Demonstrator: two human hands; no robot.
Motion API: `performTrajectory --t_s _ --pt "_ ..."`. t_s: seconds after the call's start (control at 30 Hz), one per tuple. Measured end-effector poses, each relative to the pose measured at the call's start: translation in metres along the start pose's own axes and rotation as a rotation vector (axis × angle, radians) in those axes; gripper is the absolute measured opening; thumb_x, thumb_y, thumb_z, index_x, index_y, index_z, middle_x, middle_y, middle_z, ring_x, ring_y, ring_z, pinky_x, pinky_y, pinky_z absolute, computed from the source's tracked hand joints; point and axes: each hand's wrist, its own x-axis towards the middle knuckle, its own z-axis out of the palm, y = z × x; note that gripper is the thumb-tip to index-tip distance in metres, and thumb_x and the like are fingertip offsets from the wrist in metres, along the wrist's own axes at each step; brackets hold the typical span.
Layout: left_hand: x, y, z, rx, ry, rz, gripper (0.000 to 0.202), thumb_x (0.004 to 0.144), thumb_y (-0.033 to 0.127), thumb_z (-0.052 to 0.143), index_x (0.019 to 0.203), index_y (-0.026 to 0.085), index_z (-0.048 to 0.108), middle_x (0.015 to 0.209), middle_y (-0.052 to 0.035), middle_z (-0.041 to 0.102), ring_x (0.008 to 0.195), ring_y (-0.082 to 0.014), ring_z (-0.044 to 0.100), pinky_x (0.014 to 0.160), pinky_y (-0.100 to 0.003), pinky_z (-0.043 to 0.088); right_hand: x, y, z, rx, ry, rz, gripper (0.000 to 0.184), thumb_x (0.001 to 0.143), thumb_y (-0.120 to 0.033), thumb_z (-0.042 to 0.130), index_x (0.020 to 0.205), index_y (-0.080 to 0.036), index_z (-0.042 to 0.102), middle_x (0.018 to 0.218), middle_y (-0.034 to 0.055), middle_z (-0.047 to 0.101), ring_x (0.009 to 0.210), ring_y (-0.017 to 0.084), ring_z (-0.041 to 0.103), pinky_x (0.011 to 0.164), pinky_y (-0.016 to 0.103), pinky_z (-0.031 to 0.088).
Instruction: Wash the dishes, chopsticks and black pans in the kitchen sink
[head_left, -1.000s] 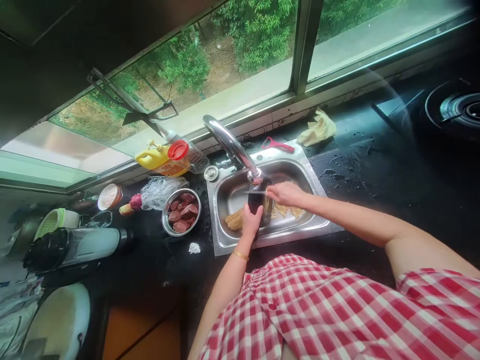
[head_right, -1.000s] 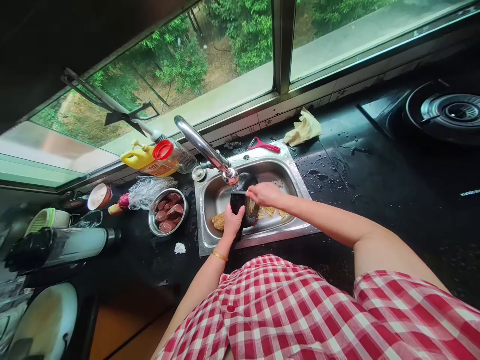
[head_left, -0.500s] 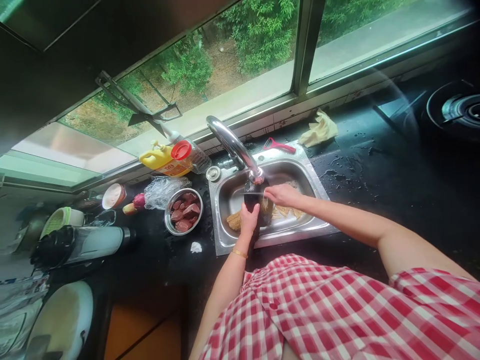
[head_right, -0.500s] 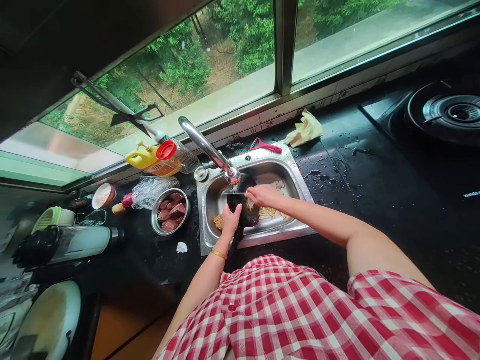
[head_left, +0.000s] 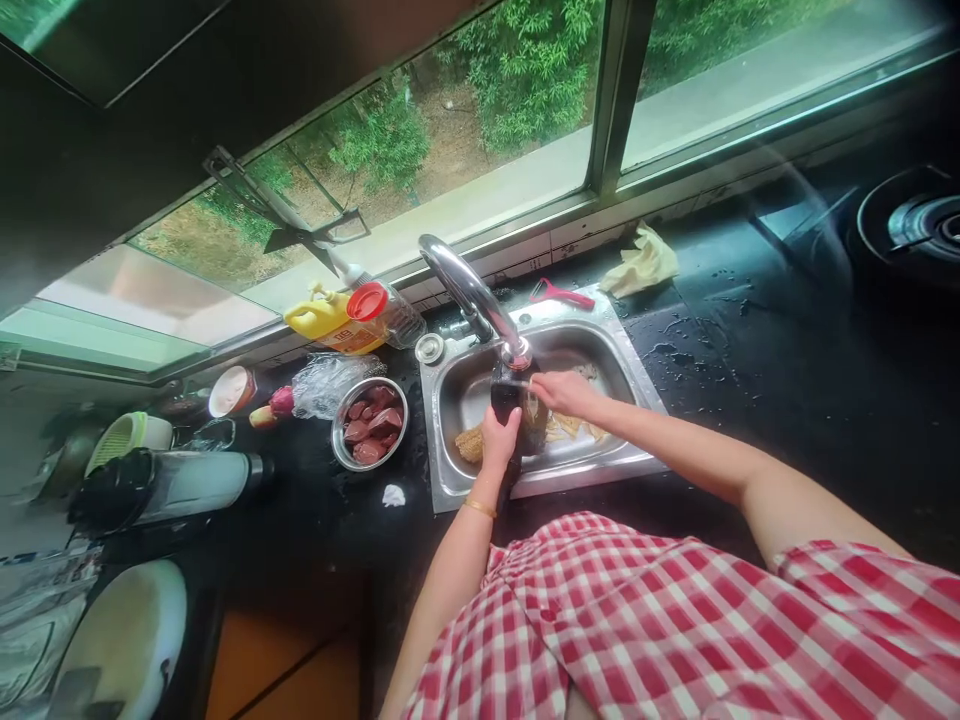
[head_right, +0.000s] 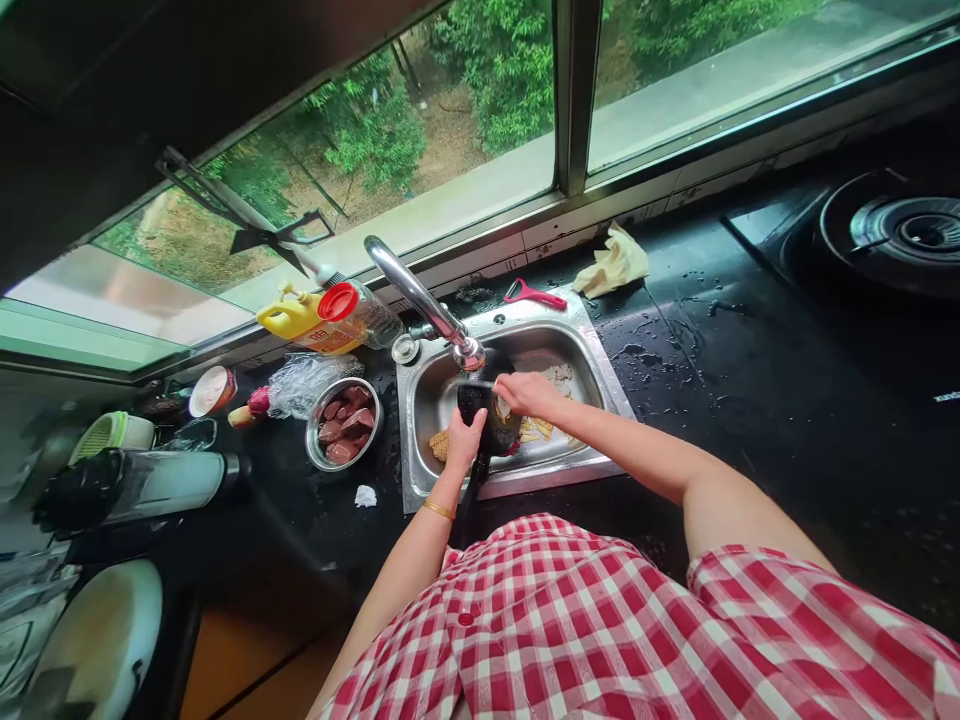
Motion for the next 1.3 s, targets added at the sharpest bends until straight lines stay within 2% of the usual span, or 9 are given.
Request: performTrajectory --t_s 0.2,0.3,0.43,0.63,0.8,0.97,1.13,1.23,1.3 --pt "0.003 -0.004 -0.002 -0.011 0.011 -0.011 0.028 0.080 0.041 0.062 0.094 0.018 0.055 0.095 -0.0086 0.067 0.089 -0.0201 0.063 0.080 -0.032 0.047 -0.001 -0.008 0.016 0.065 0.018 0.001 0.042 0.099 -0.044 0.027 0.106 -0.021 0.061 0.099 0.0078 0.070 0.088 0.020 0.063 0.069 0.026 0.036" --pt "0.006 -0.007 -0.005 -0.044 0.019 -0.015 0.030 0.080 0.041 0.061 0.098 0.018 0.056 0.099 -0.0090 0.067 0.092 -0.0197 0.063 0.083 -0.032 0.047 0.000 -0.011 0.025 0.081 0.028 0.096 0.044 0.100 -0.041 0.022 0.108 -0.020 0.060 0.100 0.0086 0.069 0.085 0.019 0.063 0.066 0.026 0.036" --pt "0.010 -0.011 -0.007 -0.053 0.010 -0.048 0.029 0.080 0.041 0.061 0.097 0.018 0.056 0.098 -0.0084 0.068 0.091 -0.0193 0.064 0.082 -0.031 0.047 0.001 -0.020 0.038 0.123 0.029 0.012 0.043 0.099 -0.043 0.024 0.108 -0.019 0.059 0.102 0.0092 0.068 0.089 0.020 0.062 0.066 0.026 0.035" --pt "0.013 -0.018 -0.013 -0.055 0.062 -0.097 0.030 0.081 0.042 0.060 0.101 0.019 0.057 0.104 -0.0088 0.068 0.095 -0.0194 0.064 0.084 -0.031 0.048 0.001 -0.039 0.053 0.181 0.036 0.061 0.042 0.100 -0.041 0.023 0.110 -0.018 0.057 0.102 0.0095 0.068 0.089 0.019 0.063 0.066 0.026 0.036" --pt "0.007 -0.020 -0.018 0.040 0.102 -0.147 0.034 0.082 0.046 0.060 0.101 0.018 0.059 0.103 -0.0108 0.068 0.096 -0.0224 0.064 0.086 -0.036 0.048 0.004 -0.030 0.055 0.175 -0.068 0.230 0.044 0.101 -0.039 0.019 0.113 -0.015 0.053 0.100 0.0129 0.068 0.085 0.021 0.065 0.064 0.027 0.038" --pt "0.009 -0.016 -0.016 -0.007 0.083 -0.135 0.032 0.083 0.043 0.059 0.101 0.017 0.058 0.103 -0.0098 0.069 0.094 -0.0204 0.065 0.083 -0.033 0.050 0.004 -0.042 0.054 0.201 -0.028 0.058 0.041 0.100 -0.041 0.022 0.111 -0.017 0.053 0.102 0.0112 0.068 0.092 0.021 0.065 0.068 0.026 0.039" --pt "0.007 -0.017 -0.019 0.000 0.106 -0.165 0.032 0.084 0.043 0.057 0.102 0.017 0.059 0.104 -0.0110 0.069 0.095 -0.0209 0.065 0.082 -0.033 0.050 0.004 -0.057 0.061 0.219 -0.014 0.085 0.042 0.101 -0.039 0.019 0.112 -0.017 0.053 0.102 0.0113 0.068 0.091 0.020 0.065 0.068 0.026 0.039" --pt "0.004 -0.021 -0.021 -0.002 0.096 -0.165 0.032 0.085 0.044 0.056 0.101 0.016 0.058 0.104 -0.0109 0.069 0.095 -0.0201 0.065 0.082 -0.032 0.050 0.007 -0.048 0.065 0.208 -0.026 0.070 0.041 0.100 -0.040 0.021 0.113 -0.017 0.054 0.103 0.0119 0.068 0.093 0.021 0.064 0.069 0.027 0.040" --pt "0.004 -0.023 -0.021 -0.011 0.102 -0.162 0.034 0.085 0.044 0.056 0.102 0.016 0.058 0.105 -0.0113 0.068 0.096 -0.0199 0.065 0.083 -0.032 0.050 0.010 -0.039 0.065 0.195 -0.069 0.159 0.044 0.100 -0.040 0.019 0.115 -0.015 0.052 0.100 0.0132 0.068 0.090 0.022 0.065 0.068 0.028 0.041"
